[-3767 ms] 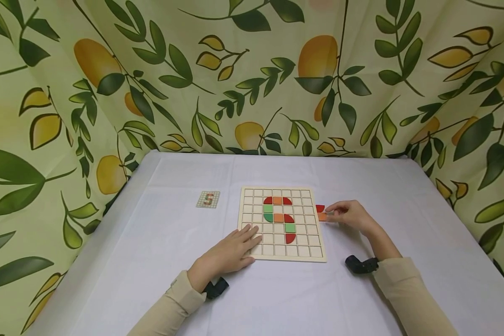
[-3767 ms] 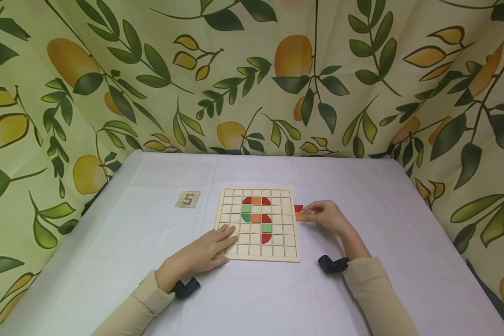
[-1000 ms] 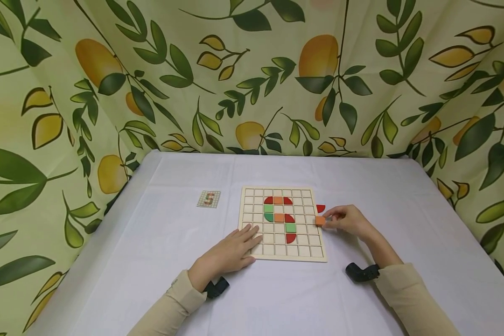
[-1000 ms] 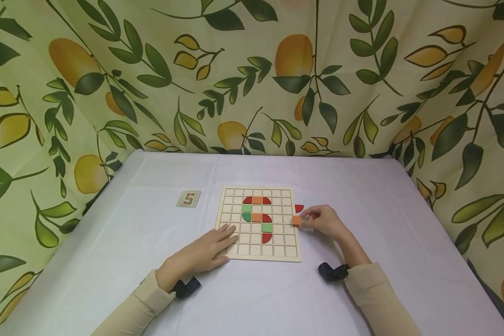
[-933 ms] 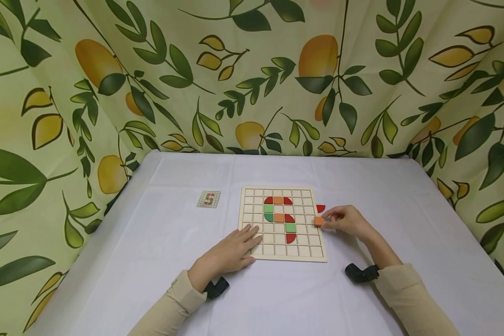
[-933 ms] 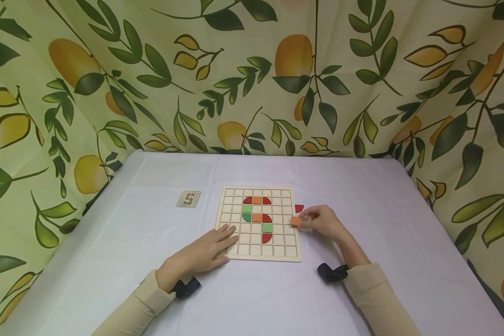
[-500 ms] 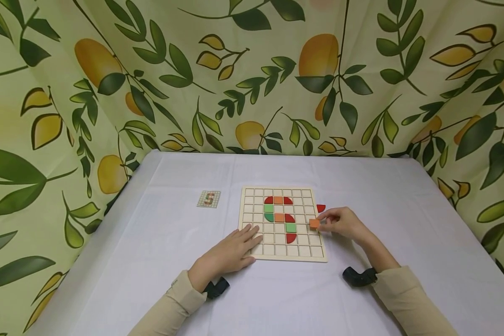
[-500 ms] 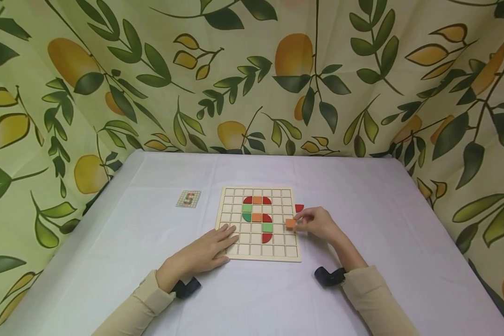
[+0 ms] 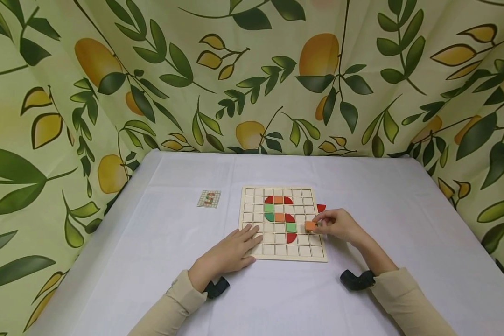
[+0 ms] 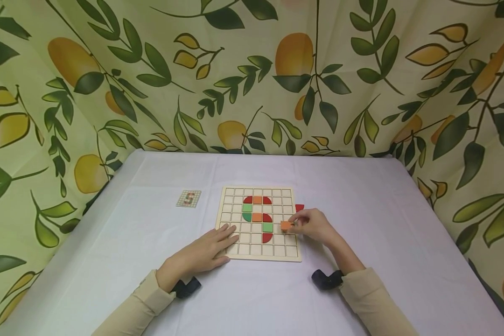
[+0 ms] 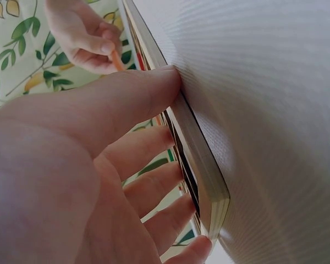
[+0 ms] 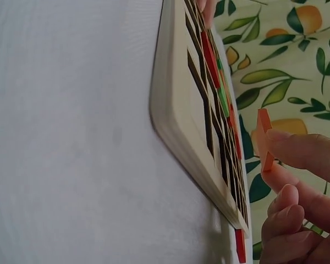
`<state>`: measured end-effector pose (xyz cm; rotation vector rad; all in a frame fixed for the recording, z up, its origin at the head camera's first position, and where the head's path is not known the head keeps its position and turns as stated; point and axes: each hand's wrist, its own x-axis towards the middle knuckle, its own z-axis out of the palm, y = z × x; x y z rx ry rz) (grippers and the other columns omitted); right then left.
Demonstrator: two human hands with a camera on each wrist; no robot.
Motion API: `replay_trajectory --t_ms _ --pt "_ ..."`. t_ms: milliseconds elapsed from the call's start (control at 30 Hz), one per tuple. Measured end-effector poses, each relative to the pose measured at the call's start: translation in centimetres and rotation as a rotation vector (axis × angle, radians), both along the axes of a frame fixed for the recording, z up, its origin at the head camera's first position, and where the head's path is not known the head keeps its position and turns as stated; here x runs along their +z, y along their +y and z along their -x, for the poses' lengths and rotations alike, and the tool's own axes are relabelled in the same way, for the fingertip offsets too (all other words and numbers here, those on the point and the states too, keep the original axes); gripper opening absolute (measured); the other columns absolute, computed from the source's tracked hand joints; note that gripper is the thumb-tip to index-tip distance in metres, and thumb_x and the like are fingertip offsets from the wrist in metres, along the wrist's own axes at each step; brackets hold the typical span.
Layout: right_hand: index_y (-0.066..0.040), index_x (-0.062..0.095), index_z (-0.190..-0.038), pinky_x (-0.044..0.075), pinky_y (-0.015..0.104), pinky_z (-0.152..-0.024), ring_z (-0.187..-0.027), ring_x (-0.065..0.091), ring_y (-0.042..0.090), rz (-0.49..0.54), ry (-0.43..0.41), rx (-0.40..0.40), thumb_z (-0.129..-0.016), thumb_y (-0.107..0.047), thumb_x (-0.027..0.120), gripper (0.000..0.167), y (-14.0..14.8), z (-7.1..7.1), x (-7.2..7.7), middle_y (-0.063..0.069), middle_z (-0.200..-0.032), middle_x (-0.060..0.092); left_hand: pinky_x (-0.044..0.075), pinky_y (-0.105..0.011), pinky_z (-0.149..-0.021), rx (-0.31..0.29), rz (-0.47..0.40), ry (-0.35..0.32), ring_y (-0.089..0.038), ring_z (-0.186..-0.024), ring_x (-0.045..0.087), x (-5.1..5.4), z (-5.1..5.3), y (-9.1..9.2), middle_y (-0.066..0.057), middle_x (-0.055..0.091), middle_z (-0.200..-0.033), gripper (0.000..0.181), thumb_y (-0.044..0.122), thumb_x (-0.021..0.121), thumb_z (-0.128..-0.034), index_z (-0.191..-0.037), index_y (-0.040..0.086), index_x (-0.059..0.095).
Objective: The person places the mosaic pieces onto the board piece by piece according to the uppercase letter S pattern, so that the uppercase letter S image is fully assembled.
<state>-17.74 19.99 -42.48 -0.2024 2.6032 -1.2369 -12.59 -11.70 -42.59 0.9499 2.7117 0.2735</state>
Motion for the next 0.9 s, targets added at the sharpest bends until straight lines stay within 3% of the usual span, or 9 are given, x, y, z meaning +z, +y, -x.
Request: replay_trajectory --t_ms 600,900 --pt "0.006 0.07 -0.098 0.035 0.016 -0.052 -0.061 0.043 0.008 0.045 0.003 0.068 -0.075 -0.01 0.081 0.03 -1.7 -0.6 -0.1 -0.004 -0.064 0.048 0.031 -0.049 -0.12 -0.005 0.005 0.012 -0.031 -0.15 0.026 0.3 -0.1 0.0 -0.011 0.031 -0.159 0.056 0.03 0.056 -0.0969 -0.147 0.011 0.04" --pt "0.002 0.071 -0.097 0.034 0.017 -0.054 -0.066 0.043 0.01 0.025 -0.006 0.059 -0.074 -0.012 0.081 0.029 -2.4 -0.9 -0.3 -0.003 -0.068 0.046 0.031 -0.048 -0.121 -0.006 0.011 0.012 -0.03 -0.15 0.026 0.0 0.0 0.0 -0.01 0.031 -0.159 0.056 0.031 0.055 -0.0972 -0.148 0.012 0.04"
